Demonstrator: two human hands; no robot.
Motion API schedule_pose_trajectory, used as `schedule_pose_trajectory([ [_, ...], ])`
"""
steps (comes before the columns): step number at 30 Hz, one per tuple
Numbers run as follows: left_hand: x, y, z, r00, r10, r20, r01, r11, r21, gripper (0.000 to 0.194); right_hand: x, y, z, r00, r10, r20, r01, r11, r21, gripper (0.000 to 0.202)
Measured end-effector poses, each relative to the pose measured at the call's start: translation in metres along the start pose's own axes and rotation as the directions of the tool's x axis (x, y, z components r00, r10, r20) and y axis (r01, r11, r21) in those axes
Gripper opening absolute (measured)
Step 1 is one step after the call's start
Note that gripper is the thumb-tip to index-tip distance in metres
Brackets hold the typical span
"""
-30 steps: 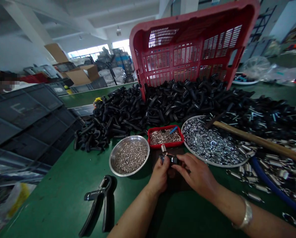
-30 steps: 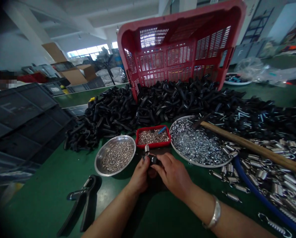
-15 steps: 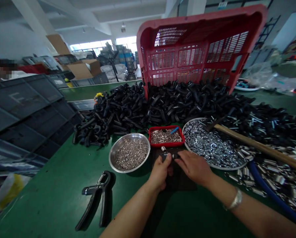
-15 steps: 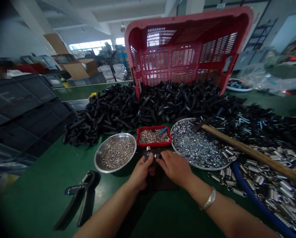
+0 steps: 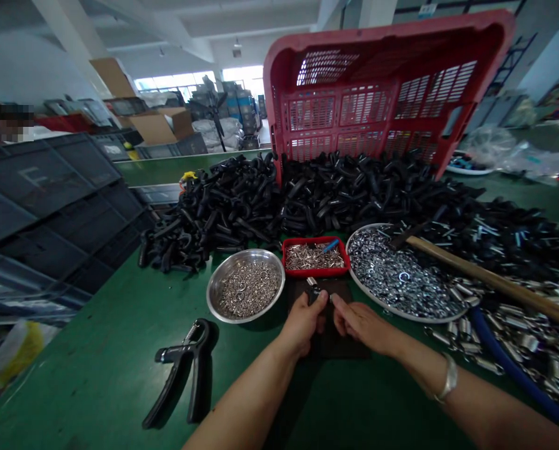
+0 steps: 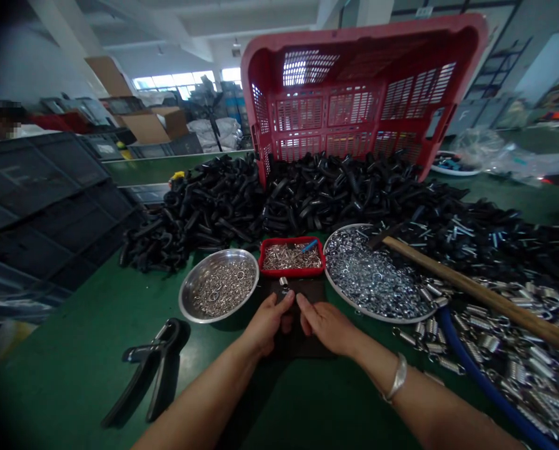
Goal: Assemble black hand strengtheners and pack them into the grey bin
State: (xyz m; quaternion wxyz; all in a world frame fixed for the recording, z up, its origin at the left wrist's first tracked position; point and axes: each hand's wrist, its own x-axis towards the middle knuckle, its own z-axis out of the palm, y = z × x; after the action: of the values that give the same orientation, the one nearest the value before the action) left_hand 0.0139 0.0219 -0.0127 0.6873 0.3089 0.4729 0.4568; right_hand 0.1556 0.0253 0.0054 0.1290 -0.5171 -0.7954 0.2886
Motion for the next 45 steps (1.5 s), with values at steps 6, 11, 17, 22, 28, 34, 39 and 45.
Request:
schedule_pose_trajectory([
  [6,0.001,0.003,-0.004,0.998,-0.047,0.051,0.047,0.999,0.002,0.045,-0.002,0.000,0.004,0.990,0.046,-0.137,-0.047,0.999,-0.004,0.061],
  [11,0.000,0.004,-0.006,0.988,-0.100,0.118,0.098,0.995,0.023,0.044,-0.003,-0.006,0.002,0.985,0.093,-0.148,-0.072,0.987,0.142,0.051],
  [17,-0.003,0.004,-0.005,0.974,0.192,0.116,-0.224,0.860,0.459,0.049,-0.006,-0.012,0.008,0.867,0.374,0.328,-0.497,0.636,0.590,0.053],
  [22,0.000,0.012,-0.007,0.922,0.217,0.320,-0.386,0.471,0.793,0.044,-0.007,0.004,-0.005,0.990,0.123,-0.070,-0.118,0.990,0.079,0.042],
  [28,0.017,0.023,0.001,0.929,0.056,0.366,-0.358,-0.117,0.926,0.063,0.009,0.030,-0.015,0.963,-0.270,-0.014,0.227,0.834,-0.503,0.030],
  [34,0.012,0.024,0.001,0.873,0.232,0.429,-0.294,-0.450,0.843,0.073,0.002,0.034,-0.006,0.982,-0.115,-0.152,0.014,0.838,-0.545,0.029],
  [39,0.034,0.058,-0.006,0.894,0.215,0.394,-0.316,-0.320,0.893,0.060,-0.020,0.056,-0.067,0.908,-0.060,-0.414,-0.214,0.785,-0.582,0.039],
  [45,0.096,0.090,-0.010,0.963,0.242,0.121,-0.046,-0.292,0.955,0.026,-0.040,0.130,-0.150,0.780,0.451,-0.433,-0.624,0.523,-0.580,0.032],
])
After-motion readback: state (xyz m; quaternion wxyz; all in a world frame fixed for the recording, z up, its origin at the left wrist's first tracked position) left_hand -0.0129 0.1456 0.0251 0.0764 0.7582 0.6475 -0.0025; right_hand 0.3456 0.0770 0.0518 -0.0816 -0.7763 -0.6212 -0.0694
